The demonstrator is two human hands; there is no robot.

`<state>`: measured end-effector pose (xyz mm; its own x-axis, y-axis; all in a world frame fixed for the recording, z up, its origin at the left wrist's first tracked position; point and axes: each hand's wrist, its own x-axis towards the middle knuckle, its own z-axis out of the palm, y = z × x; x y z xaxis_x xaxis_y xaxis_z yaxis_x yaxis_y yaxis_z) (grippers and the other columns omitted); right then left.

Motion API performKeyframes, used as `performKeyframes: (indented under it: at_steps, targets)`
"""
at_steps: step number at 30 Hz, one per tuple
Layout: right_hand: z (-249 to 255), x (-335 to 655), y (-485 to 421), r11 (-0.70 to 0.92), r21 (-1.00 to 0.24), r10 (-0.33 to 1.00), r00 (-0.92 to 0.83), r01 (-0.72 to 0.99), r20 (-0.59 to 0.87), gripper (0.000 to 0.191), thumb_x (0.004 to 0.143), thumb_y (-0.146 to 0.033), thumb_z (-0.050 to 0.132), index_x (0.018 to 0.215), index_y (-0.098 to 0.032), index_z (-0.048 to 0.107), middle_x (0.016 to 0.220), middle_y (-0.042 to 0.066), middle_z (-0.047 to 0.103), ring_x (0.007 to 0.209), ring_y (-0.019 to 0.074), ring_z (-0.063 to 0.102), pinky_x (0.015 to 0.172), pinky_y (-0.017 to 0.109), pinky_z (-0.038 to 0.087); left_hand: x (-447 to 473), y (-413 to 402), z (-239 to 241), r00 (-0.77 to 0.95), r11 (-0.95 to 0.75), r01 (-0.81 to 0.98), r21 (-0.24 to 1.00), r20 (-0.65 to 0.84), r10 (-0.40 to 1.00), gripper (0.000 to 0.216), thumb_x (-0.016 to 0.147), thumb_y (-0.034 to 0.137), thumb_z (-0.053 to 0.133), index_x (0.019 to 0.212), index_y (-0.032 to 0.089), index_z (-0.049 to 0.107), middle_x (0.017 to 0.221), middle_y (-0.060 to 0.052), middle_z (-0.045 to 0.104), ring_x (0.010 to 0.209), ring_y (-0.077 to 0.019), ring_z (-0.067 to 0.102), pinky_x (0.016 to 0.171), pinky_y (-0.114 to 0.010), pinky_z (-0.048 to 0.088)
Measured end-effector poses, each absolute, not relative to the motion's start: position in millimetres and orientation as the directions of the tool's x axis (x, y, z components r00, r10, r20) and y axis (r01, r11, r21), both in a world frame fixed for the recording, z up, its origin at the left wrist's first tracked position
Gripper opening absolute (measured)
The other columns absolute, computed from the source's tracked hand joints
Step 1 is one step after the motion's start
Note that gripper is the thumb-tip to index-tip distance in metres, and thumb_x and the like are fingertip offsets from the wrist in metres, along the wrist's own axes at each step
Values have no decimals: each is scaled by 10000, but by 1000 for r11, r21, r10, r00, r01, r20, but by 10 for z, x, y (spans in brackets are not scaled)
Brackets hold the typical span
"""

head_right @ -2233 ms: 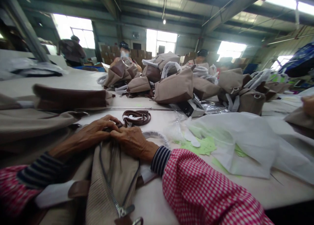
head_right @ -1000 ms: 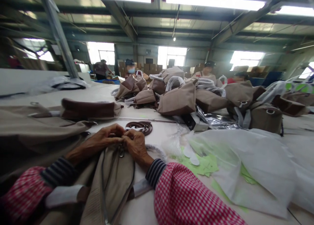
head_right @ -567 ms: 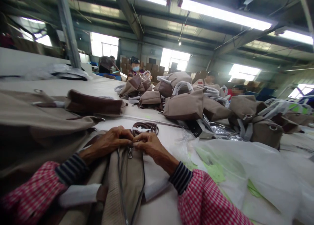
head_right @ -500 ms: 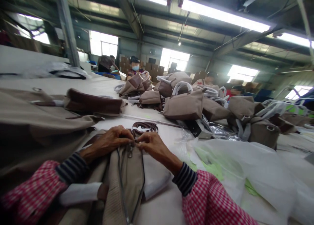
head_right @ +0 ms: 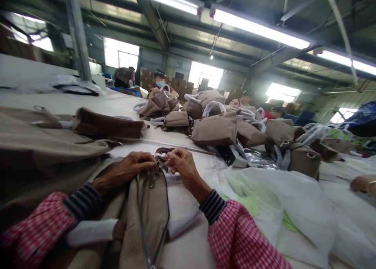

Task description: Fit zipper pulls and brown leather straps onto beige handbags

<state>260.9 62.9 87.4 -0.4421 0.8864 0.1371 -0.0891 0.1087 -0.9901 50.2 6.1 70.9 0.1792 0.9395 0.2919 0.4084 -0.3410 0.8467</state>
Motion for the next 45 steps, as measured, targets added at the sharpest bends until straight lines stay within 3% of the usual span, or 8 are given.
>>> performKeyframes:
  at_steps: [2, 5, 11, 20, 27, 45]
  targets:
    - [854, 2484, 626, -32, -971, 881, -466, -238, 86, 460, 646, -478, 896, 786, -181, 574, 910, 87, 774, 627, 125, 646, 448, 182, 369, 497, 75, 680, 168, -315, 317, 895, 274, 947, 325, 900, 449, 655, 875, 140, 753, 858, -51, 743, 827, -198, 632, 801, -297, 458]
    - [815, 2421, 638, -116, -952, 861, -507, -284, 46, 508, 590, -472, 955, 778, -170, 593, 735, 21, 721, 517, 78, 579, 412, 157, 340, 501, 89, 651, 150, -304, 227, 925, 275, 950, 335, 895, 463, 665, 881, 133, 725, 837, -38, 722, 790, -175, 614, 780, -285, 456]
    - [717, 2446, 658, -71, -974, 867, -496, -215, 46, 483, 589, -470, 969, 733, -150, 638, 619, -18, 652, 440, 39, 477, 361, 143, 254, 509, 80, 645, 123, -324, 276, 905, 300, 946, 346, 884, 473, 670, 849, 134, 727, 728, 4, 628, 689, -142, 515, 682, -263, 403]
    - [660, 2382, 644, -66, -991, 863, -506, -113, 1, 468, 579, -476, 962, 718, -150, 657, 610, 3, 670, 438, 47, 476, 374, 154, 237, 504, 40, 724, 181, -404, 470, 785, 361, 915, 303, 900, 408, 611, 870, 157, 780, 803, -26, 700, 813, -199, 603, 768, -296, 415]
    - [676, 2407, 612, -40, -997, 861, -508, -67, 0, 443, 590, -454, 951, 718, -140, 667, 613, 7, 671, 454, 52, 491, 390, 151, 266, 503, 41, 714, 183, -409, 453, 792, 367, 912, 291, 911, 400, 625, 853, 157, 774, 791, -17, 703, 791, -187, 602, 751, -283, 420]
    - [622, 2357, 589, -46, -988, 885, -464, -146, 28, 473, 590, -501, 944, 702, -148, 651, 623, -1, 673, 427, 42, 468, 363, 155, 248, 510, 29, 700, 127, -358, 302, 883, 335, 934, 306, 886, 440, 651, 826, 144, 701, 758, -6, 653, 726, -158, 538, 706, -264, 413]
